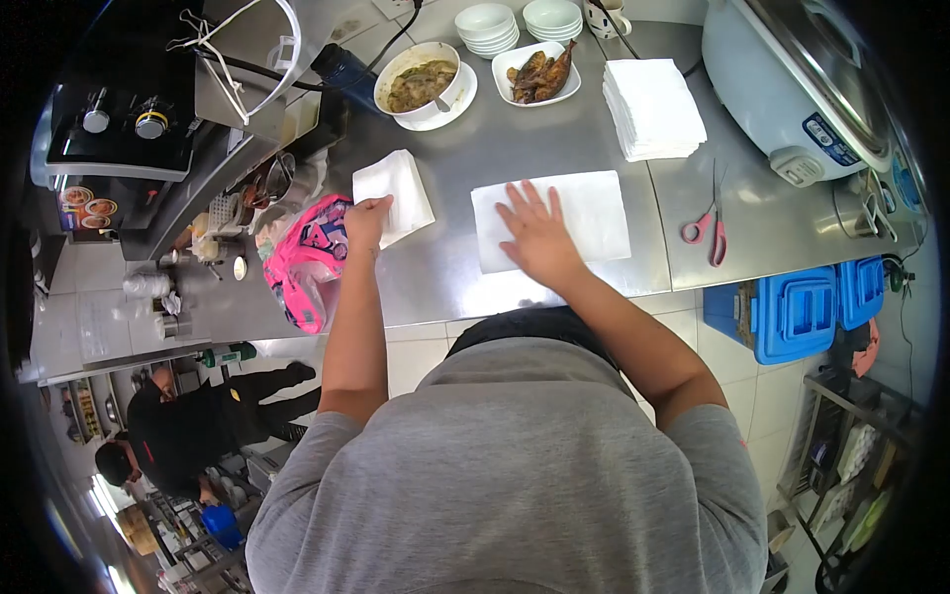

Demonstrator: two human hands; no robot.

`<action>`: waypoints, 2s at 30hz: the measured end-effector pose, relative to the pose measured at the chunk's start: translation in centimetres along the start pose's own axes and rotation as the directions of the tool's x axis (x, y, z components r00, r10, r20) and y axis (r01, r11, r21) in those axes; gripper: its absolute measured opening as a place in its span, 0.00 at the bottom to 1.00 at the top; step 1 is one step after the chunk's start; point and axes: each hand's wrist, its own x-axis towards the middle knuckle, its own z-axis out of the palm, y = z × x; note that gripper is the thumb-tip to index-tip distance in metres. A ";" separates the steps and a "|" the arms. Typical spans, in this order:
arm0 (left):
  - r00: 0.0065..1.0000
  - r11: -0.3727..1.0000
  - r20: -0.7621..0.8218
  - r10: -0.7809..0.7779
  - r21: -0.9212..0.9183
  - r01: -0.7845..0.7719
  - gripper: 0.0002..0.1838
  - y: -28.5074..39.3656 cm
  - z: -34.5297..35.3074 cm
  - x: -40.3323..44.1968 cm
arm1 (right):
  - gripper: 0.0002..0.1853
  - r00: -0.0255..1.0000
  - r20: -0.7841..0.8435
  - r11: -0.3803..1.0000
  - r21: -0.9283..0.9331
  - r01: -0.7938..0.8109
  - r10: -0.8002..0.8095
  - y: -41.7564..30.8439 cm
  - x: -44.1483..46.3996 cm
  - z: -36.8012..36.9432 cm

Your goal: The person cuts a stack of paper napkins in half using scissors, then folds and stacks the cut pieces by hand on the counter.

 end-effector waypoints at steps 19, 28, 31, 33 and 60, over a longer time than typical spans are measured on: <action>0.808 0.247 0.484 0.337 -0.873 0.420 0.24 12.8 -7.1 -13.0 | 0.51 0.890 0.442 -0.307 0.867 -0.392 0.111 -2.4 5.1 -1.8; 0.943 0.364 0.291 0.163 -0.906 0.217 0.19 13.5 -8.0 -12.9 | 0.43 0.895 0.401 -0.559 0.704 -0.438 -0.197 -3.1 2.9 -5.1; 0.843 0.523 0.297 0.449 -0.852 0.022 0.21 9.3 -7.3 -11.3 | 0.35 0.904 0.416 -0.524 0.795 -0.306 0.103 1.4 1.8 -8.7; 0.899 0.756 0.301 0.317 -0.653 -0.048 0.17 10.3 -5.0 -12.3 | 0.31 0.865 0.487 -0.464 0.797 -0.386 0.118 4.2 0.6 -8.9; 0.839 0.920 0.401 0.369 -0.032 -0.390 0.32 2.4 9.6 -11.0 | 0.24 0.652 -0.119 0.478 0.778 -0.408 0.749 12.7 -6.2 2.1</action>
